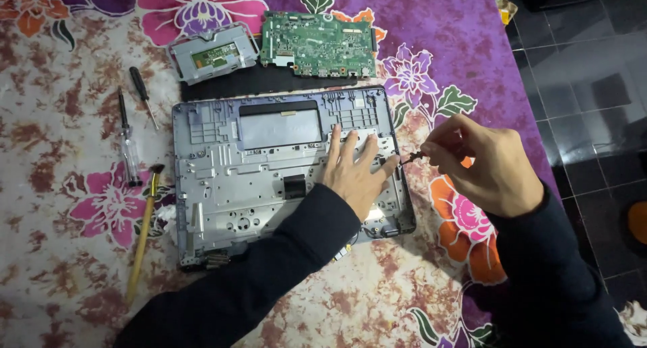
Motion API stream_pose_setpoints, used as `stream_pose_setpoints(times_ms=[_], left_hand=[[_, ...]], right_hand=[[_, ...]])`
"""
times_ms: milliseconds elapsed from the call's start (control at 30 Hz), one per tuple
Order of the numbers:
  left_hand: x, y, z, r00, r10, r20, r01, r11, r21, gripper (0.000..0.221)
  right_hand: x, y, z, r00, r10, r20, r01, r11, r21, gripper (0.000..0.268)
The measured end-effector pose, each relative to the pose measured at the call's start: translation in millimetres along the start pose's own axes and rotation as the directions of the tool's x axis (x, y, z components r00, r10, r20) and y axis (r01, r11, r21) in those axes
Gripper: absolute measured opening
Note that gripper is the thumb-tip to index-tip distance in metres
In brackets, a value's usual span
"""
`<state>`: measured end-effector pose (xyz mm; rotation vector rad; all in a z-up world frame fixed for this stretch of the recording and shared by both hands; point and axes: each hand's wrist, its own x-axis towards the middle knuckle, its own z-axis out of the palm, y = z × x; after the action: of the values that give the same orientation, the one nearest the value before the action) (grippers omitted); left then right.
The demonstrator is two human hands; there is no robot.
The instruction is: Cleaning the interior of a laptop chassis using a small brush to remove dust.
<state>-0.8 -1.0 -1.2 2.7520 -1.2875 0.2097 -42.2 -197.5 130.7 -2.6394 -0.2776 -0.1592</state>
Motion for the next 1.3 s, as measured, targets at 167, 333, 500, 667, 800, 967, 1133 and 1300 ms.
stream_pose_setpoints(times_ms=[167, 333, 500, 667, 800, 967, 1133, 1300], left_hand=[[0, 1, 3, 1.000, -0.011, -0.028, 0.010, 1.000, -0.017, 0.052], [1, 2, 10, 0.999, -0.008, -0.050, 0.007, 1.000, -0.010, 0.055], [1, 3, 10, 0.999, -0.010, -0.050, 0.008, 1.000, -0.021, 0.054], [1, 2, 11, 1.000, 0.007, -0.023, -0.007, 1.000, -0.021, 0.057], [1, 1, 12, 0.999, 0.005, -0.051, -0.007, 0.999, -0.045, 0.055], [3, 2, 11, 1.000, 0.000, -0.027, -0.001, 0.999, -0.044, 0.054], [5, 2, 11, 1.000, 0.000, -0.016, -0.001, 0.999, -0.039, 0.054], [10, 3, 5, 0.998, -0.034, 0.045, 0.037, 0.998, -0.060, 0.047]], right_hand=[[0, -3, 0, 1.000, -0.016, 0.019, 0.015, 0.999, 0.036, 0.007], [0, -2, 1, 0.999, -0.007, 0.033, 0.006, 1.000, 0.027, 0.008], [0, 1, 3, 0.999, -0.021, 0.035, 0.021, 1.000, 0.019, 0.008], [1, 1, 7, 0.999, -0.041, 0.028, 0.040, 0.999, 0.025, 0.009], [2, -2, 8, 0.998, -0.048, 0.032, 0.048, 0.999, 0.013, 0.011], [1, -3, 6, 0.997, -0.059, 0.040, 0.059, 0.998, 0.000, 0.014], [0, -2, 6, 0.999, -0.031, 0.031, 0.032, 0.999, -0.017, 0.018], [1, 6, 12, 1.000, -0.009, -0.022, 0.008, 0.998, -0.067, 0.026]])
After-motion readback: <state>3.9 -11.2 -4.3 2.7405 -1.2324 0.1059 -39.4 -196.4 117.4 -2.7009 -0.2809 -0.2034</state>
